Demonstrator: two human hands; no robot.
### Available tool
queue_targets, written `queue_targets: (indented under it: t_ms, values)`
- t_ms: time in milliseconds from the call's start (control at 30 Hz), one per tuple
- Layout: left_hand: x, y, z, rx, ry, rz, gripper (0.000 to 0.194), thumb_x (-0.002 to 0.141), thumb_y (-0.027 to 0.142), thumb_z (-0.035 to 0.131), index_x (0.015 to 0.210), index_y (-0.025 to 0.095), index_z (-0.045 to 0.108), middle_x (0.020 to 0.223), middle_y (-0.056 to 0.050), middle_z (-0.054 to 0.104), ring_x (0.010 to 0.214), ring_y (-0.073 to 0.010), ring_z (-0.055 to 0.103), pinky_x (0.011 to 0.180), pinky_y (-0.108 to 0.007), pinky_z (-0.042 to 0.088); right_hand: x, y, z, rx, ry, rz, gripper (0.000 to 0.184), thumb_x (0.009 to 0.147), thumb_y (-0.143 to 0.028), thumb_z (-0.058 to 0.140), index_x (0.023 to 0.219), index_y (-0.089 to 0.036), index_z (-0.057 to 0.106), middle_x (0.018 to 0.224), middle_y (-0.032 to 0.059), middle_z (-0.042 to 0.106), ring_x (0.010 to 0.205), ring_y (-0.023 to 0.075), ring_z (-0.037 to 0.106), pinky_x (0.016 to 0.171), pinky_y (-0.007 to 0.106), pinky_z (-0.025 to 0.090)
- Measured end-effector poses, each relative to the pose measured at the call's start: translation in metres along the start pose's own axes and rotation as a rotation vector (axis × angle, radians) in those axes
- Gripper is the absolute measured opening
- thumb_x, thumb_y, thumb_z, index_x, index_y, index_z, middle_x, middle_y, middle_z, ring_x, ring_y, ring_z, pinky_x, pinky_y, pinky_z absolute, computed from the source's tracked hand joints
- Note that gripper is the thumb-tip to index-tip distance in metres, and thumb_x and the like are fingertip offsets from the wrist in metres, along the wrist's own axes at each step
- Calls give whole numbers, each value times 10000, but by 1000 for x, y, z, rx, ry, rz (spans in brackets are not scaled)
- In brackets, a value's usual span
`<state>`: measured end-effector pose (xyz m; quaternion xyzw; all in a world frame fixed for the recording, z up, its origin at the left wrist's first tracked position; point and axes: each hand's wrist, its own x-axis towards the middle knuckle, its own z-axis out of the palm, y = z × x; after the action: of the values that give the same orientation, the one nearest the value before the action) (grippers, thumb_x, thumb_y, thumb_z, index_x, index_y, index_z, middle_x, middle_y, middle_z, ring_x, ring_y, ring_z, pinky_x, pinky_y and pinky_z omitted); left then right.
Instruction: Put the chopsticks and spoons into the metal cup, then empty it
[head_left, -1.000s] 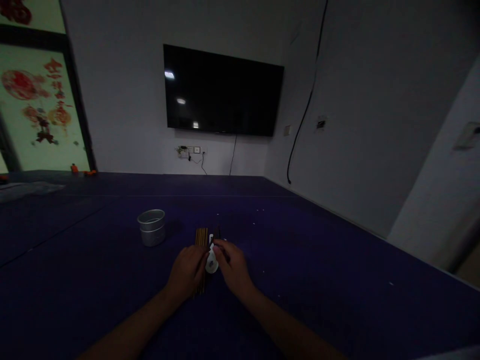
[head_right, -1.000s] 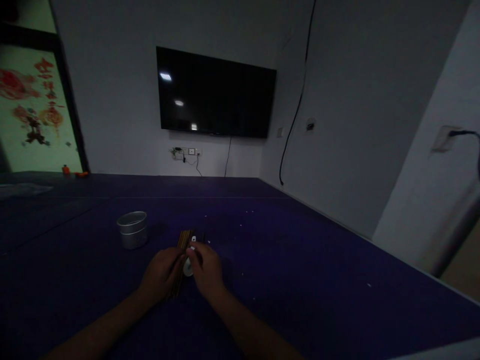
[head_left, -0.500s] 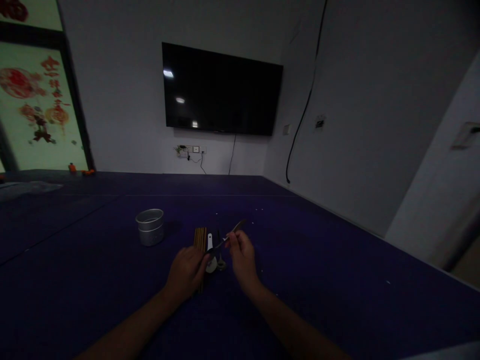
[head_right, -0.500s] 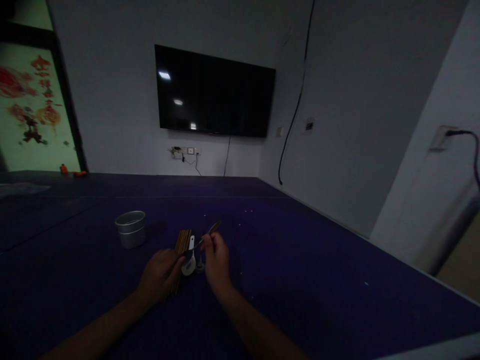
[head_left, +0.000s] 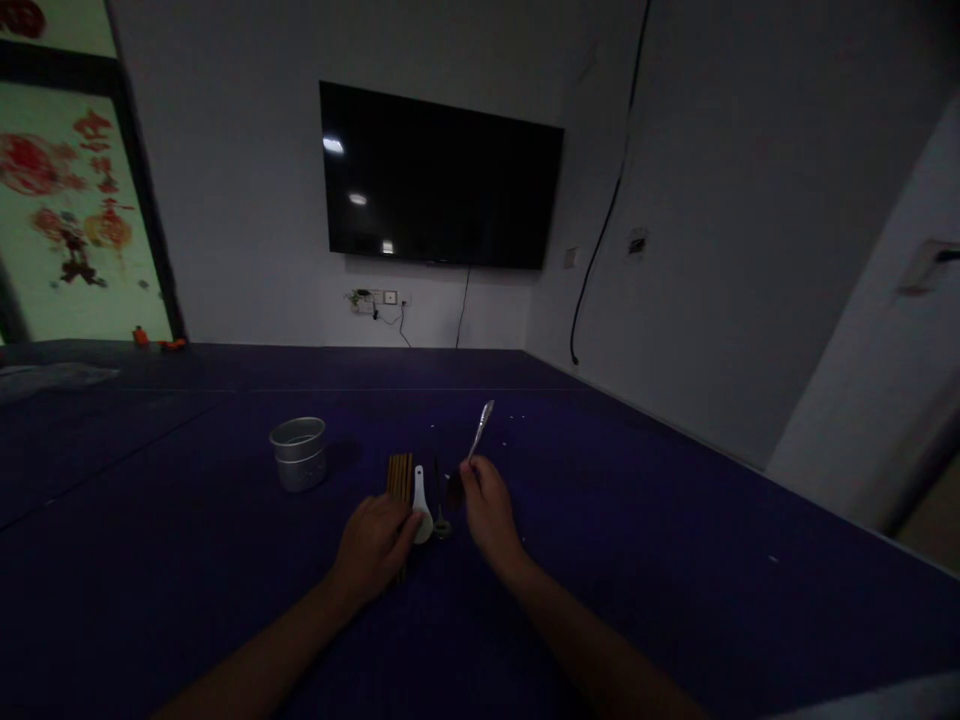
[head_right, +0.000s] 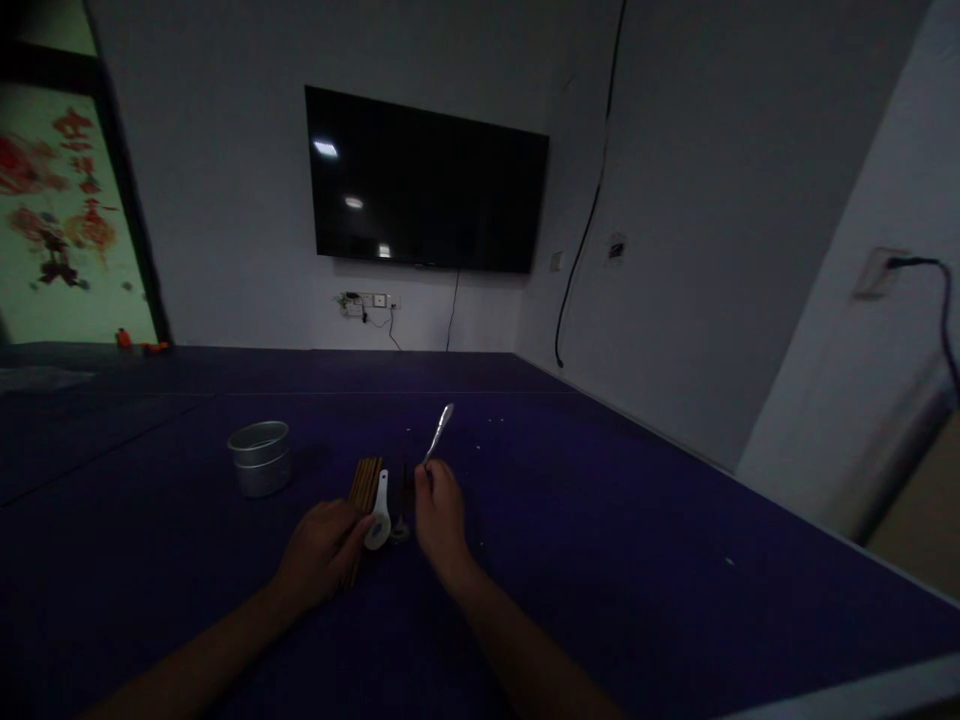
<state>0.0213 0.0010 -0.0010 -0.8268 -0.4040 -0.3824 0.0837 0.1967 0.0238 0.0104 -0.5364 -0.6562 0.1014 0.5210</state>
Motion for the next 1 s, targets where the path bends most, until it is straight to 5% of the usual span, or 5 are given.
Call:
queue_targets:
  t_ms: [200, 1000]
  values:
    - [1, -2, 0, -3, -13, -44, 418, 917, 369, 299, 666, 185, 579, 656, -50, 618, 618, -155, 561, 603, -282, 394, 7, 17, -6, -458, -238, 127, 316, 922, -321, 327, 840, -199, 607, 802, 34, 668, 739, 151, 614, 606, 227, 371]
    - [1, 0, 2, 3, -46, -47, 424, 914, 344, 304, 632, 178, 573, 623, -39, 618, 590, -145, 567, 609, -271, 400, 7, 20, -5, -666, -466, 120, 253, 881, -320, 454, 861, -245, 694, 909, 44, 683, 870, 163, 625, 676, 223, 390]
